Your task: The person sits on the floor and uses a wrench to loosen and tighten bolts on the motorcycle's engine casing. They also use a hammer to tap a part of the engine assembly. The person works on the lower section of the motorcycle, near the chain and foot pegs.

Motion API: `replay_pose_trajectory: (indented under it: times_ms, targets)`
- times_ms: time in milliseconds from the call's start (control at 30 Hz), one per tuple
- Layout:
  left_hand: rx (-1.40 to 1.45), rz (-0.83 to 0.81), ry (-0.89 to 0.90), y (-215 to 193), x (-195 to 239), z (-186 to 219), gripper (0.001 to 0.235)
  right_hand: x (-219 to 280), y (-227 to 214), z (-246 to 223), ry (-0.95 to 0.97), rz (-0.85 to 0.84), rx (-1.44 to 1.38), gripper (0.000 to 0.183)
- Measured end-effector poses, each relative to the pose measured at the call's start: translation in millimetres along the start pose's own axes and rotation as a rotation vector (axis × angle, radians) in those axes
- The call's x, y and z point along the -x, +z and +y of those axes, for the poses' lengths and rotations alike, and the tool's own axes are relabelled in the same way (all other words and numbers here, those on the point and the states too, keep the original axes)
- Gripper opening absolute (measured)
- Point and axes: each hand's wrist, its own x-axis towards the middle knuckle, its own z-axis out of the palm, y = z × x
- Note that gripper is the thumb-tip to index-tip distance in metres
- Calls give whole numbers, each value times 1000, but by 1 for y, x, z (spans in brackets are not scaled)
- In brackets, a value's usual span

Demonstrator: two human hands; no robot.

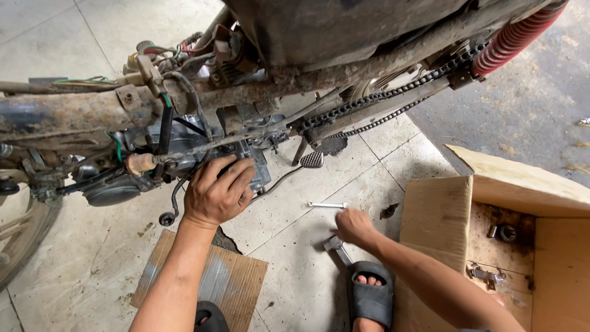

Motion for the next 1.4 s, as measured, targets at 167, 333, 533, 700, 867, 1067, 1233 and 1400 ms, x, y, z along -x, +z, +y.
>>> replay_pose_trajectory:
  times_ms: [167,333,533,700,867,1067,1233,1400]
  targets:
    - [30,-84,29,-7,6,-6,25,17,115,7,108,28,16,38]
    - [90,-138,51,-14,2,5,27,14,136,5,191,42,-104,43]
    - [-24,-356,-4,-29,27,25,35,23,119,10,233,-27,-174,44]
    - [-86,-376,49,-65,32,48,5,4,103,26,-69,227,-574,26]
    - [-350,-718,-223,-73,85,68,40,-40,47,-11,-246,524,-850,31]
    - [-116,-956,-1048,-57,81,64,70,-47,-25,-56,-252,216,-864,45]
    - [666,-492,-1847,-38,96,56,47,-69,-39,-74,-111,-47,-876,89]
    - [996,72,-1806,-26,154,55,30,-69,-28,-84,-298,191,-1135,38]
